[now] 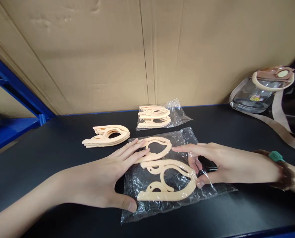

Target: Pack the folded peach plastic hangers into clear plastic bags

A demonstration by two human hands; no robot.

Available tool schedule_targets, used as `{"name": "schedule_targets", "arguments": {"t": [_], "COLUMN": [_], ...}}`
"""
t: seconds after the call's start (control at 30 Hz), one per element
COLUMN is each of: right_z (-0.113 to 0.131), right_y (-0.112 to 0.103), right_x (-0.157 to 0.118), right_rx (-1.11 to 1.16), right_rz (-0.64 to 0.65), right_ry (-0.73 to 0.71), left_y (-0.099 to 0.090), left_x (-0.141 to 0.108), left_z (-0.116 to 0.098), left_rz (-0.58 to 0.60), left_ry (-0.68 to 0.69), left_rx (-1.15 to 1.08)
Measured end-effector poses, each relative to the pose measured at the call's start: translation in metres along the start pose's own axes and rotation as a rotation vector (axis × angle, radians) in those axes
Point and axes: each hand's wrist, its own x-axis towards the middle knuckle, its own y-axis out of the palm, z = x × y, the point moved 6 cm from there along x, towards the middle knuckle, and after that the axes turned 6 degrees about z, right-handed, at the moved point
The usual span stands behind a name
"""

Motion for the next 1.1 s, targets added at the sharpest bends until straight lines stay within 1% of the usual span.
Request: {"name": "schedule_targets", "arguments": {"t": [0.1,0.23,0.4,0.57,0.7,0.8,0.9,1.0,1.07,1.1], "right_z": [-0.001,-0.002,-0.002,0.003,0.004,0.002,0.001,0.003,0.004,0.004], "right_y": [0.003,0.007,0.011,0.011,0.009,0.008,0.01,0.012,0.01,0.007], "right_x": [0.004,0.006,0.007,0.009,0.008,0.007,0.008,0.009,0.009,0.008], "right_rx": [0.0,-0.055,-0.076,-0.085,-0.156,-0.105,0.022,0.087,0.061,0.017], "right_rz": [-0.048,-0.109,-0.106,-0.141,-0.19,-0.191,-0.132,-0.096,-0.125,-0.161], "right_ry": [-0.025,-0.063,-0.085,-0.059,-0.033,-0.036,-0.053,-0.108,-0.153,-0.166], "left_y": [0.007,0.005,0.004,0.005,0.004,0.004,0.005,0.005,0.004,0.003], "left_x": [-0.001,-0.001,0.001,0.001,0.0,-0.001,-0.001,0.0,0.0,0.0], "left_z": [0.003,0.003,0.001,0.001,-0.001,-0.002,-0.002,-0.001,-0.001,-0.001], "left_rz": [0.136,0.135,0.145,0.173,0.155,0.152,0.17,0.155,0.143,0.137], "left_ry": [-0.068,-0.083,-0.092,-0.122,-0.107,-0.116,-0.128,-0.108,-0.099,-0.094], "left_rx": [-0.035,-0.068,-0.085,-0.065,-0.068,-0.062,-0.048,-0.06,-0.059,-0.056]}}
